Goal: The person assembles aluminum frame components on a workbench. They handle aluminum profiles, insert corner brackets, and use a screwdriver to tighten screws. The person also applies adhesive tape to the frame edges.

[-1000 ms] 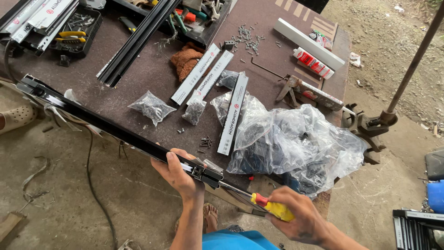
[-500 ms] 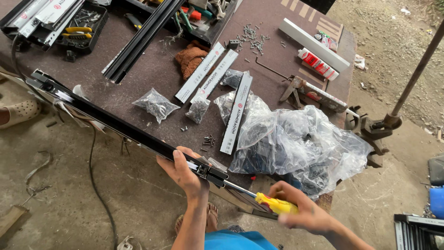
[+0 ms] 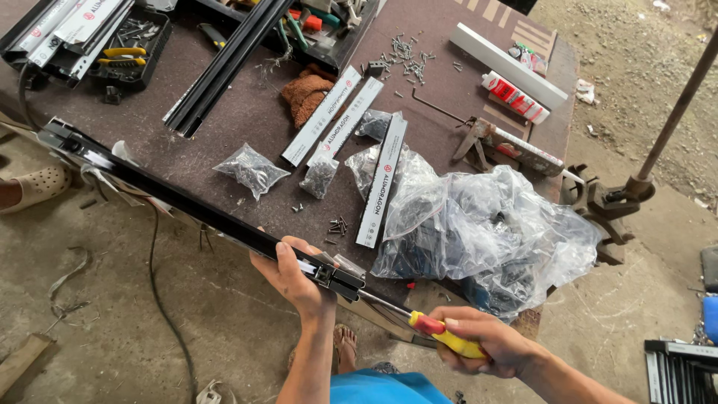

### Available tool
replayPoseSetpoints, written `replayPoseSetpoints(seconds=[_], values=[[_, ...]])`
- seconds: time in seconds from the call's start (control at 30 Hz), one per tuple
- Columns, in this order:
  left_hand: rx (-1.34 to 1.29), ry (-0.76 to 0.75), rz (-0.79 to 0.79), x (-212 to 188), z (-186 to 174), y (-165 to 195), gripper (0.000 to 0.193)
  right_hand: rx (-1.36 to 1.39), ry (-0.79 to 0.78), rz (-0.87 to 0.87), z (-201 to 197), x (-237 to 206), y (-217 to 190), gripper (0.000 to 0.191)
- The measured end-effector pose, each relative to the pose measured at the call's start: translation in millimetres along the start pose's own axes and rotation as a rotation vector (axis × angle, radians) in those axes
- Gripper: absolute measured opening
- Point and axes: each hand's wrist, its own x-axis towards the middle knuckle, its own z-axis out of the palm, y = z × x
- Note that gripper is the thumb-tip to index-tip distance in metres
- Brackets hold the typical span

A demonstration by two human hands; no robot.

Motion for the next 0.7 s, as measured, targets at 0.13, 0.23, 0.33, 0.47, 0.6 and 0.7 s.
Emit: replayPoseSetpoints(seconds=[0.13,0.23,0.33,0.47,0.6,0.7], values=[[0.027,0.003,0.014,0.9,-0.3,2.0,0.058,-1.018,0.192,-0.761,20.5,-5.1,-5.3,0.039],[0.014,0.024,-0.003,-0.6,-0.8,0.9,0.058,-1.23,0.322,-0.886,33.4,-5.1,1.7,0.038],[0.01,0.028,-0.007,-1.4,-2.2,-2.1,0.059,-1.437,0.457,-1.007,33.6,-1.6,9.2,0.039],[0.025,0.011,0.018,0.7,-3.3,-4.1,0.058,-0.205,0.194,0.048,14.4,1.4,0.7,0.049],[-0.002,0.022,0.019,2.0,-0.6,-2.4,0.056,-0.296,0.063,-0.06,8.6,-1.9,-9.9,0.054],[0.051,0.028,0.024,2.4,0.9,0.7,0.056,-0.933,0.219,-0.664,19.1,-5.4,-3.1,0.041]])
